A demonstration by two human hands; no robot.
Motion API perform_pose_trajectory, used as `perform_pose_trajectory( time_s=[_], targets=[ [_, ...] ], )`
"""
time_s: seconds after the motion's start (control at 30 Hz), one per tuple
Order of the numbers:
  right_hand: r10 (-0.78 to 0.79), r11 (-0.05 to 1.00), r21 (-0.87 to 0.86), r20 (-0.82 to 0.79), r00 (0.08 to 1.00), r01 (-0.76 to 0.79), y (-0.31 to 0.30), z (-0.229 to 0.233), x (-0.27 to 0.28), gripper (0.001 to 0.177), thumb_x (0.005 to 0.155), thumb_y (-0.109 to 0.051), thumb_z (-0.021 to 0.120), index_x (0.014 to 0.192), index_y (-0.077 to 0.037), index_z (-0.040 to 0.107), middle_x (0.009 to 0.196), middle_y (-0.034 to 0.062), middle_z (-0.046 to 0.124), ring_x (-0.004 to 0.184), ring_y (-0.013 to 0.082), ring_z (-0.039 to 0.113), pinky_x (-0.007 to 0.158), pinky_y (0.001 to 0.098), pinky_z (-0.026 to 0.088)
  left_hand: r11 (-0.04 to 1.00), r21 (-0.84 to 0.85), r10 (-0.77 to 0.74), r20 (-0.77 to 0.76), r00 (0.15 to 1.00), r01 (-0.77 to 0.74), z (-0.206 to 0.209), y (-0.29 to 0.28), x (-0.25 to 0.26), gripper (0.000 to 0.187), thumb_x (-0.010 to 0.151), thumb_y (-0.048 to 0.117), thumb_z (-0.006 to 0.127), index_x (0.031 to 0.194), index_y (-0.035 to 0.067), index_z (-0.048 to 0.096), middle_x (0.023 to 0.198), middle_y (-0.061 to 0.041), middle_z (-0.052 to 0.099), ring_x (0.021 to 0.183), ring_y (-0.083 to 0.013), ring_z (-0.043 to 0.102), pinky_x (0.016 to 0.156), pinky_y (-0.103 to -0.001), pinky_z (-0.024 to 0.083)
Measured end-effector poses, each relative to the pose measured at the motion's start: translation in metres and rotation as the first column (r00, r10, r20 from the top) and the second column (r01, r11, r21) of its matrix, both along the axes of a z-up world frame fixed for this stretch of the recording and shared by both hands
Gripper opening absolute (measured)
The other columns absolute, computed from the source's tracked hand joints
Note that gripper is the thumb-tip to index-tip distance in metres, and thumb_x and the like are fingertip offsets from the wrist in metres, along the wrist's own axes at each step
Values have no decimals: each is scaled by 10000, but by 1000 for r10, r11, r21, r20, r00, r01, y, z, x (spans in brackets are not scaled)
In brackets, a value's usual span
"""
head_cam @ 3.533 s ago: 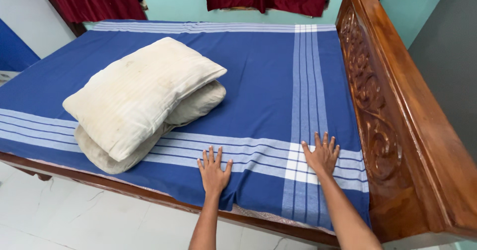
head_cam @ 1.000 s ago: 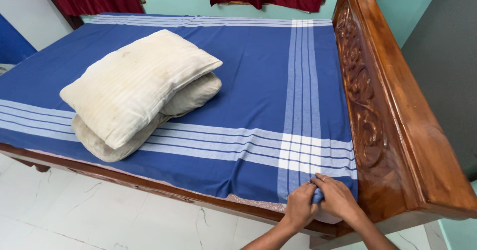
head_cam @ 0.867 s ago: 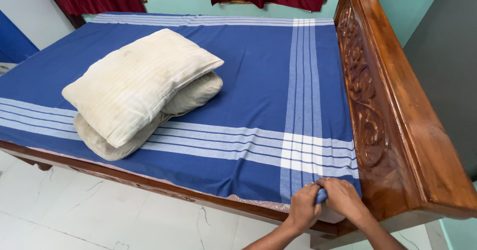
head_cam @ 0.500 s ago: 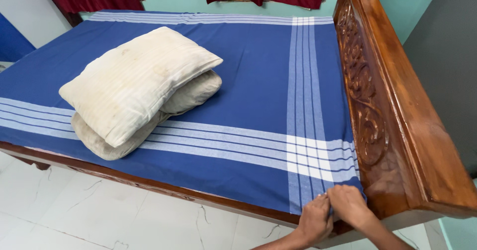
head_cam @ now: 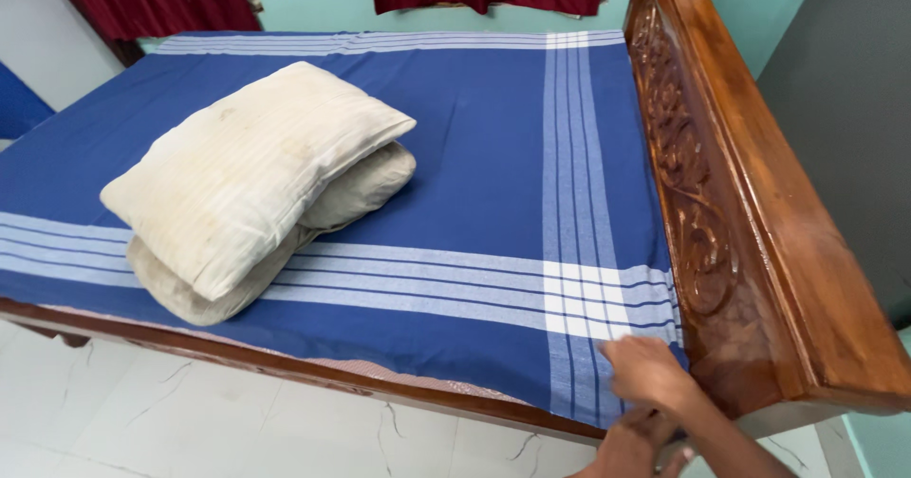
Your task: The person places a pillow on the bed, then spreads and smooths a blue striped bedsheet over the mattress, tucking the edges under. The person then places two pillows at the head of the bed and continues to smooth the sheet.
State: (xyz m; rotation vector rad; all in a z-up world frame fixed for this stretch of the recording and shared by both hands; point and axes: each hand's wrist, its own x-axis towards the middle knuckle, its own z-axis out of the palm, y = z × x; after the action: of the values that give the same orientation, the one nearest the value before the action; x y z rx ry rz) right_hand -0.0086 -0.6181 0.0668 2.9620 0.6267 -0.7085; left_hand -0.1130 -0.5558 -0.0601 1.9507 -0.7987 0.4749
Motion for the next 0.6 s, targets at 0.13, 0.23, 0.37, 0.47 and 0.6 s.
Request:
perform_pose_trajectory(
  time_s=[0.13, 0.23, 0.37, 0.47, 0.6],
  targets=[
    [-177, 953, 254, 26, 984, 164, 31, -16, 38, 567, 911, -210, 692, 1455, -157, 539, 1287, 151, 688, 1217, 287, 668, 1095, 427, 496, 977, -142, -174, -84, 981, 161, 0, 18, 2, 280, 960, 156, 687, 1154, -45, 699, 1037, -247, 711, 979, -388, 699, 939, -467, 569],
    [-219, 928, 337, 155, 963, 157, 39, -69, 94, 598, 906, -227, 684, 1478, -174, 518, 1532, 103, 511, 1396, 288, 518, 1169, 474, 404, 1000, -20, 0, 128, 992, 2, -1, 40, 47, 191, 911, 129, 739, 757, 45, 662, 722, -168, 657, 636, -330, 641, 666, -431, 536],
    [-291, 889, 431, 274, 917, 154, 33, -129, 143, 591, 967, -393, 577, 1519, -209, 476, 1630, 118, 364, 1513, 300, 343, 1191, 537, 335, 932, -241, 333, 279, 900, -270, 14, 101, 95, 111, 929, 74, 660, 820, 90, 673, 773, -92, 704, 629, -254, 672, 588, -372, 498],
    [-283, 911, 378, 288, 915, 162, 33, -148, 153, 662, 975, -560, 465, 1571, -286, 369, 1686, 70, 225, 1560, 288, 193, 1216, 598, 206, 821, 28, 572, -26, 820, -571, 18, 137, 140, 221, 989, 244, 658, 1094, 55, 702, 1109, -174, 706, 1080, -359, 634, 941, -466, 486],
    [-277, 936, 305, 323, 905, 178, 29, -161, 161, 742, 957, -700, 283, 1609, -348, 249, 1710, 10, 146, 1574, 274, 111, 1253, 589, 94, 633, 434, 722, -33, 691, -641, -3, 168, 182, 634, 963, 497, 559, 1467, 114, 519, 1568, -246, 387, 1470, -428, 274, 1123, -663, 151]
  ],
)
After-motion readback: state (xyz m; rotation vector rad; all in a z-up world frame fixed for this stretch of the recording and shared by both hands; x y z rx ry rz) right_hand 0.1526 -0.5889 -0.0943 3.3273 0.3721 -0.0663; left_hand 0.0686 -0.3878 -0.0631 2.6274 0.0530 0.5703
